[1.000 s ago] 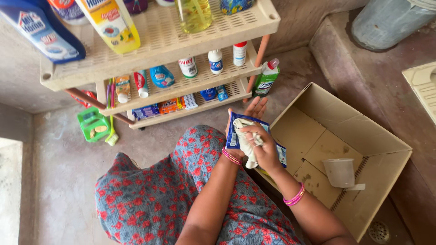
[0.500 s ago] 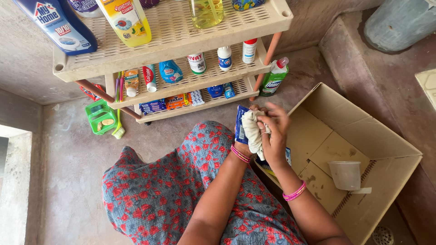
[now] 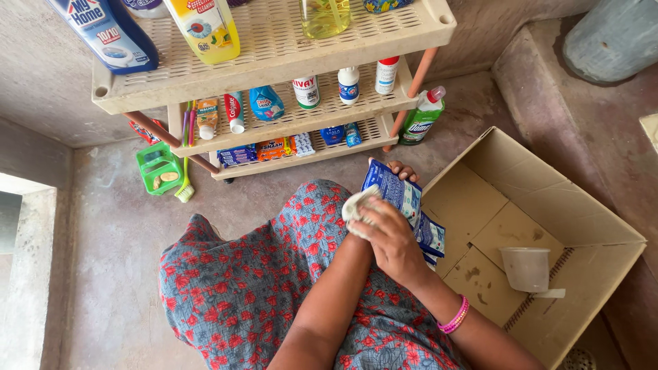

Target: The person sits on the floor of a wash area and wipes Rin detergent packets one at a time with a cloth, then stacks the wiped packets on the floor next to a shelf of cleaning supplies.

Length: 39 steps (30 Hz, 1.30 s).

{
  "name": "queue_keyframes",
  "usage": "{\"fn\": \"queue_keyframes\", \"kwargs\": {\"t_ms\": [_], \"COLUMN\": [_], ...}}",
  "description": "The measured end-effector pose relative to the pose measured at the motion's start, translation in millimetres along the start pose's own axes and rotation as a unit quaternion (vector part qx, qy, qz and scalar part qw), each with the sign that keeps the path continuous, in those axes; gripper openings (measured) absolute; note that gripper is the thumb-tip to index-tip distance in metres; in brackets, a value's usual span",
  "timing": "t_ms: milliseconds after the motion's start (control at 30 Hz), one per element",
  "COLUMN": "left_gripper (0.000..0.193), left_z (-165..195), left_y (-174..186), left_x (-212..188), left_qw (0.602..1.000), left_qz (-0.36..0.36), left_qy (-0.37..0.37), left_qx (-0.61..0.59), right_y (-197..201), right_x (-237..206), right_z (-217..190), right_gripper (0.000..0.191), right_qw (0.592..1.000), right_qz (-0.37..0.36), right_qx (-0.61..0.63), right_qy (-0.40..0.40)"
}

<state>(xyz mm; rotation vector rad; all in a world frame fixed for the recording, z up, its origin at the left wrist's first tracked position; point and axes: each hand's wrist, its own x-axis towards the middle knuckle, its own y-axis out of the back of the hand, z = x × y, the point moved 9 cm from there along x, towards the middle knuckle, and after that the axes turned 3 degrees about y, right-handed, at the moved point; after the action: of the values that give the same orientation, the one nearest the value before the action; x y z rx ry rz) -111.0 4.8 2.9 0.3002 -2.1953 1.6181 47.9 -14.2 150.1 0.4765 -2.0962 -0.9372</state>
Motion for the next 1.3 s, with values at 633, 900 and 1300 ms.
{"fn": "queue_keyframes", "kwargs": {"t_ms": [633,900,1300], "left_gripper": [0.058,0.076,0.041], "left_z": [-9.6,-21.9,-1.4], "left_y": [13.5,4.5,22.5], "left_x": [-46.1,-16.7,-51.7], "left_qw": [0.975,0.976,0.954], "left_qz": [0.143,0.048,0.248], "left_qy": [0.167,0.211,0.161], "left_qx": [-0.02,-0.027,0.047], "right_y": [20.8,7.6,41.3], "right_x": [15.3,-0.4,33.1], "right_z": [38.0,3.6,55.4], "right_gripper": [0.043,0.039,0.046], "right_qw": [0.994,0.999,0.983], "right_qz": [0.071,-0.002,0.111], "right_qx": [-0.043,-0.037,-0.06], "right_qy": [-0.07,-0.007,-0.136]}}
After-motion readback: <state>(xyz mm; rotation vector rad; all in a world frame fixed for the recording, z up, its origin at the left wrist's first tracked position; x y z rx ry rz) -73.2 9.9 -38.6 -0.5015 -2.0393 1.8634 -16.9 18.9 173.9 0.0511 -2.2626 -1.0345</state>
